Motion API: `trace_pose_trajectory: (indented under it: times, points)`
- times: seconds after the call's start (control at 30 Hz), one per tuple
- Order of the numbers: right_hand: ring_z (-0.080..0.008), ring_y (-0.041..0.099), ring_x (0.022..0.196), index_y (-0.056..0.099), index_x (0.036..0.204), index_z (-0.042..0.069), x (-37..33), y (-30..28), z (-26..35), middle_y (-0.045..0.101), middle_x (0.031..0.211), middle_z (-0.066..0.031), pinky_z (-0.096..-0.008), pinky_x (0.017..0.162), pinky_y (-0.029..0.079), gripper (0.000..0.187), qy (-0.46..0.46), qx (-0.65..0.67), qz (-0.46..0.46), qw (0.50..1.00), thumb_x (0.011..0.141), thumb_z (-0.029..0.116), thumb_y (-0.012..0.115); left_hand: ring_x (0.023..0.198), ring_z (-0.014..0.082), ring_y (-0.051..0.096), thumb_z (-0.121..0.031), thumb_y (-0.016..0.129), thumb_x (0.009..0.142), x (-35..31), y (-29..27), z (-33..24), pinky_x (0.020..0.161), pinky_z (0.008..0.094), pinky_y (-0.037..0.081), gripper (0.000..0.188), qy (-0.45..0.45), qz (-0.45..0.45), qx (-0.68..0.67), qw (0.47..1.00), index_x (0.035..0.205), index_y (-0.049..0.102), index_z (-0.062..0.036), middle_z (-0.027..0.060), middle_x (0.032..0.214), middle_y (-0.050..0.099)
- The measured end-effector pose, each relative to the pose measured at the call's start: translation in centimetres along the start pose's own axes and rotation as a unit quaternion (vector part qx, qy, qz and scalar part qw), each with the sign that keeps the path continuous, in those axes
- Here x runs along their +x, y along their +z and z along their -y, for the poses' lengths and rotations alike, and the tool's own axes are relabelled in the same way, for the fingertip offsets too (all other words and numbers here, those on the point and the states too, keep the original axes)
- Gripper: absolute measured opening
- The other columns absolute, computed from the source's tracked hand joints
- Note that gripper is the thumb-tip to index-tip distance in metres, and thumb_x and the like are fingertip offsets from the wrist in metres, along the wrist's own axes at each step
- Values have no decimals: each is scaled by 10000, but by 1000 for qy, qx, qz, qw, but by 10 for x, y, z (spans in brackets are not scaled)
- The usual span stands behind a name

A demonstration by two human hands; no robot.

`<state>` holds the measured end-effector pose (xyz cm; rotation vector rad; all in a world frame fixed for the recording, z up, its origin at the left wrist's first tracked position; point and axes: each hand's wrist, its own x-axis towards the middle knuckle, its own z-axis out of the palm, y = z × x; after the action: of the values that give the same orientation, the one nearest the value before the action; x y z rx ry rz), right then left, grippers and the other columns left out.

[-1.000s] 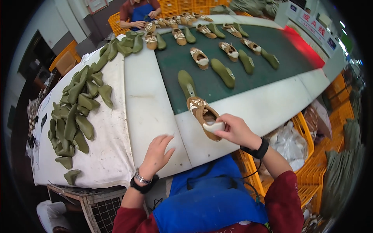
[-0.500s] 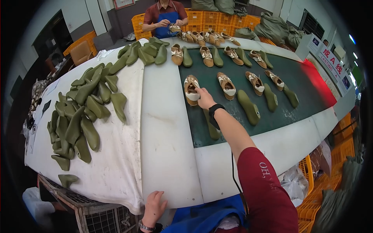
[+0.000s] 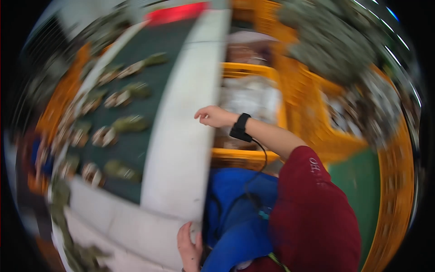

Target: Gather shoes from crates and place them with matching shoe lasts on a conveyor belt workstation.

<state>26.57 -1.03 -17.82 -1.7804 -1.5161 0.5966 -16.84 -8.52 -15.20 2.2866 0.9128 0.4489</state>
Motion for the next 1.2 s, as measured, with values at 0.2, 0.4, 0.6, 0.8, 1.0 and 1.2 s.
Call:
trace_pose_trajectory:
  times: [0.2, 0.4, 0.6, 0.8, 1.0, 1.2]
  points:
    - [-303, 593, 1010, 519, 1201, 34, -340, -182, -147, 608, 1086, -198, -383, 852, 478, 566, 390, -122, -404, 818, 696, 204, 707, 1014, 380, 536, -50, 635, 767, 67, 43, -64, 878, 408, 434, 399, 160, 198, 47, 966, 1146, 526, 3, 204, 1101, 567]
    - [-377, 471, 1157, 255, 1415, 165, -522, -265, -196, 401, 1335, -204, -418, 942, 427, 991, 663, -214, -317, 644, 605, 358, 794, 1022, 387, 527, -49, 641, 758, 134, 95, -149, 891, 412, 428, 410, 227, 246, 114, 935, 1149, 525, -2, 216, 1100, 558]
    - [-453, 174, 1339, 131, 1432, 358, -479, -288, -287, 100, 1501, -186, -632, 970, 282, 1185, 670, -254, -90, 692, 492, 462, 844, 1017, 382, 545, -51, 597, 816, 173, 133, -208, 893, 400, 439, 372, 172, 301, 117, 930, 1175, 518, 5, 226, 1105, 568]
    - [-440, 151, 1349, 71, 1432, 408, -479, -284, -356, 29, 1514, -146, -617, 968, 306, 1132, 683, -342, -69, 642, 583, 444, 819, 1013, 380, 550, -61, 595, 823, 179, 157, -220, 888, 394, 442, 370, 115, 308, 165, 930, 1176, 517, 16, 226, 1102, 573]
    - [-371, 520, 1089, 315, 1353, 318, -491, -308, -391, 456, 1274, -156, -533, 839, 445, 679, 692, -275, -135, 654, 768, 220, 647, 1014, 370, 559, -73, 596, 834, 178, 173, -215, 882, 382, 445, 360, 80, 306, 172, 933, 1172, 525, 28, 226, 1108, 578]
    - [-337, 631, 812, 464, 1176, 195, -493, -306, -405, 639, 827, -167, -442, 678, 503, 414, 547, -349, -138, 749, 792, 56, 533, 990, 353, 577, -63, 602, 831, 171, 166, -217, 873, 367, 451, 363, 37, 287, 143, 947, 1177, 529, 20, 215, 1073, 600]
